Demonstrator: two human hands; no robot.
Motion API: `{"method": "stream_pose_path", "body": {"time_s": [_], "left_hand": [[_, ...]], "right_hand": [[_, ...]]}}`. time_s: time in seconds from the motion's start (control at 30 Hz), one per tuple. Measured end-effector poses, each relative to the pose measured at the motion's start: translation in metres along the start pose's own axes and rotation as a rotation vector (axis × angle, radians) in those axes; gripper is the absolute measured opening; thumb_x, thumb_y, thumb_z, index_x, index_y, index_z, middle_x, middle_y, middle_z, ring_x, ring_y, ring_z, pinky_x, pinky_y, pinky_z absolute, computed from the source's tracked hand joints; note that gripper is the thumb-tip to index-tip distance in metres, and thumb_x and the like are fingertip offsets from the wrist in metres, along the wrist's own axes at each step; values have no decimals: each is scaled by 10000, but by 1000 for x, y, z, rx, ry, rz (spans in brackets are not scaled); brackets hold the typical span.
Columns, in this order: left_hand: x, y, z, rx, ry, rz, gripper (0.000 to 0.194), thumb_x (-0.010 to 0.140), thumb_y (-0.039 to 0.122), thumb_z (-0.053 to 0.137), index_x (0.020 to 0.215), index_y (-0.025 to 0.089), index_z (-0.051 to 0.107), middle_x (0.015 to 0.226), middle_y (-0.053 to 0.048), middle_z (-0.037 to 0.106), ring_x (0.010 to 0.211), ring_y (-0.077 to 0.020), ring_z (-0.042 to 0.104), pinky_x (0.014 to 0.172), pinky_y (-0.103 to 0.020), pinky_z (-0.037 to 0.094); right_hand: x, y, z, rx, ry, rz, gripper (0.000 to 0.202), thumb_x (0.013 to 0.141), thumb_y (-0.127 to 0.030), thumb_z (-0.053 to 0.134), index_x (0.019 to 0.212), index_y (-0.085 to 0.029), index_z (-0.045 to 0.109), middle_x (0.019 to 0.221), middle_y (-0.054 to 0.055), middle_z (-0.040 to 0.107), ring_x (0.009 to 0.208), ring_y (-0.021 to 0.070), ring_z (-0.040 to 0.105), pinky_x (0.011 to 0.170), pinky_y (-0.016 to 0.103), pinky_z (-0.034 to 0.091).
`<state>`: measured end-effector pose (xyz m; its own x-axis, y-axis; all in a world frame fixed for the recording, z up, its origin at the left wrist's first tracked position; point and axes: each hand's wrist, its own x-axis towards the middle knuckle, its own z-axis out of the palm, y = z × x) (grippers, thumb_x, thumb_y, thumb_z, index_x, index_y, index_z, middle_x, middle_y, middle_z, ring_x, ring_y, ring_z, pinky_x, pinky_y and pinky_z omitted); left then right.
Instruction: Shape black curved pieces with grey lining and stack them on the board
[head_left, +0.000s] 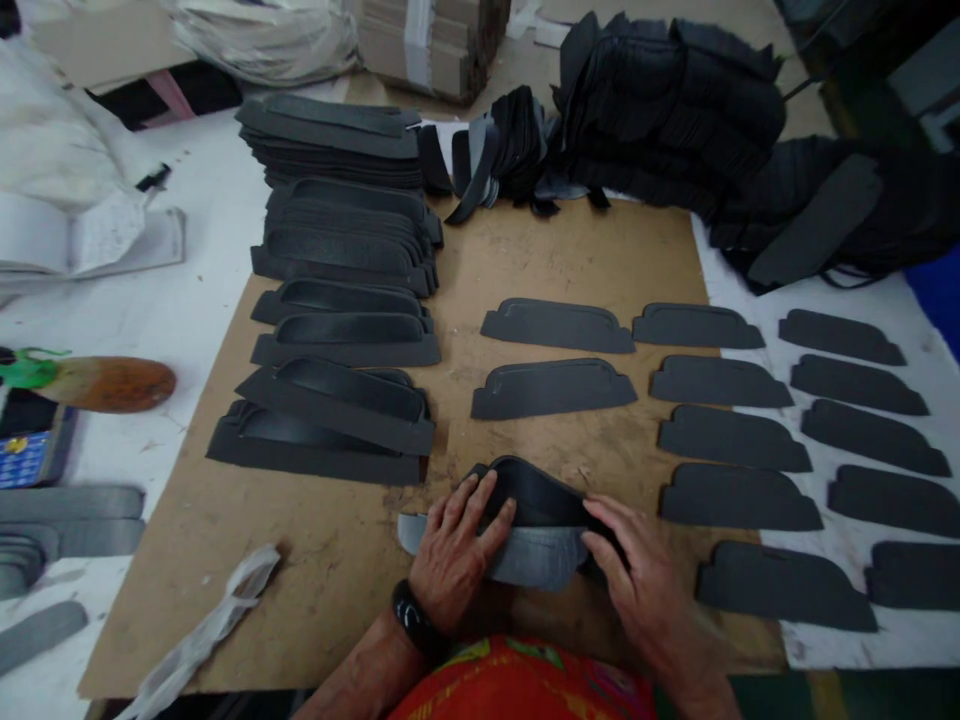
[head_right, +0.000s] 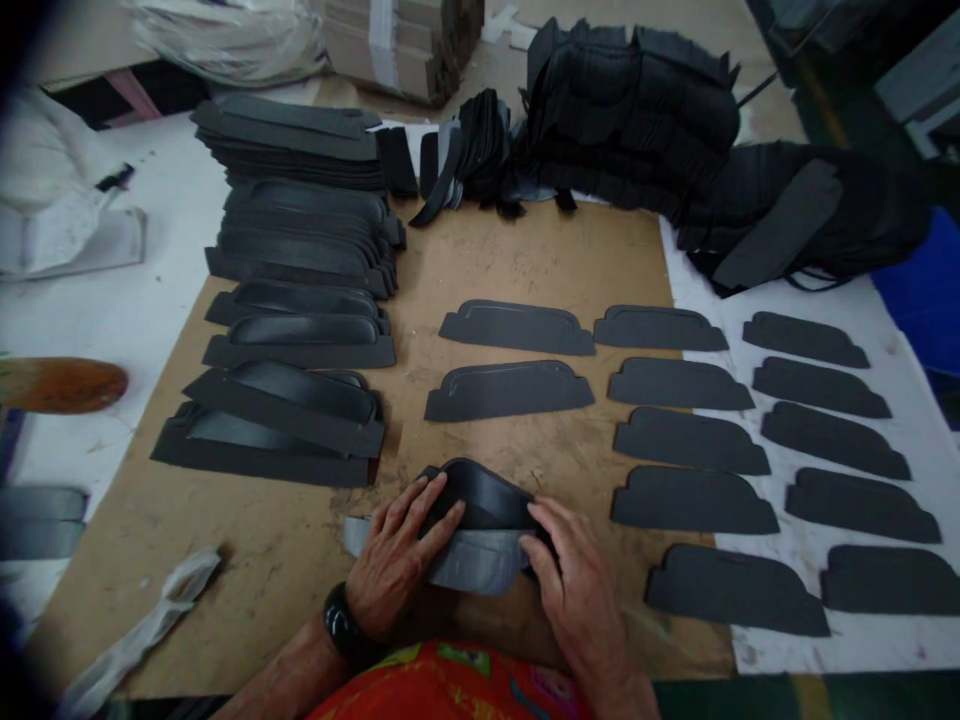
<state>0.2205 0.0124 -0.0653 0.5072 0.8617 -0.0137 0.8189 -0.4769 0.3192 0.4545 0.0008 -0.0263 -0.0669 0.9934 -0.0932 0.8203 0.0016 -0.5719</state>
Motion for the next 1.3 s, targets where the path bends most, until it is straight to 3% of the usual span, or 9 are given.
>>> {"method": "stream_pose_path", "body": {"time_s": [0.17, 0.33, 0.5, 0.77, 0.97, 1.3], "left_hand": [[4, 1, -10, 24, -85, -14, 569, 780, 66, 433, 1282, 333, 415, 1397, -67, 338, 1249, -264, 298, 918, -417, 325], [9, 0, -11, 73, -89, 18, 567, 764, 39, 412, 1271, 291, 445, 1385, -110, 344, 1245, -295, 300, 889, -443, 354], [10, 0, -11, 77, -114, 38, 581, 763, 11, 374, 1276, 277, 440, 1391, -114, 326, 1251, -288, 281, 901, -442, 354], [6, -2, -10, 31, -74, 36, 597, 756, 38, 421, 1296, 293, 403, 1376, -107, 347, 1232, -295, 291, 891, -467, 363], [10, -5, -20, 33, -141, 60, 637, 763, -8, 358, 1361, 194, 274, 1369, -88, 371, 1226, -256, 286, 917, -429, 363], [36, -10, -29, 180, -158, 130, 556, 802, 51, 392, 1337, 183, 323, 1112, -102, 512, 956, -239, 454, 791, -383, 412]], "right_hand": [[-37, -2, 24, -235, 150, -43, 385, 875, -368, 431, 1184, -145, 489, 1184, 117, 557, 1099, 237, 494, 908, 416, 392], [-52, -8, 32, -370, 145, 20, 413, 878, -363, 422, 1208, -121, 480, 1210, 121, 546, 1121, 251, 480, 903, 411, 383], [-56, -6, 41, -395, 173, 65, 414, 872, -363, 431, 1194, -111, 501, 1228, 130, 533, 1133, 260, 472, 901, 412, 379], [-62, 7, 47, -426, 260, -32, 331, 864, -285, 454, 1140, -124, 539, 1193, 118, 564, 1093, 237, 512, 884, 375, 377], [-64, 8, 53, -457, 252, -11, 356, 890, -334, 386, 1144, -130, 529, 1205, 112, 556, 1088, 243, 511, 865, 384, 370], [-59, 5, 53, -466, 294, 12, 325, 883, -326, 409, 1101, -131, 552, 1172, 111, 580, 1045, 234, 536, 862, 370, 366]]}}
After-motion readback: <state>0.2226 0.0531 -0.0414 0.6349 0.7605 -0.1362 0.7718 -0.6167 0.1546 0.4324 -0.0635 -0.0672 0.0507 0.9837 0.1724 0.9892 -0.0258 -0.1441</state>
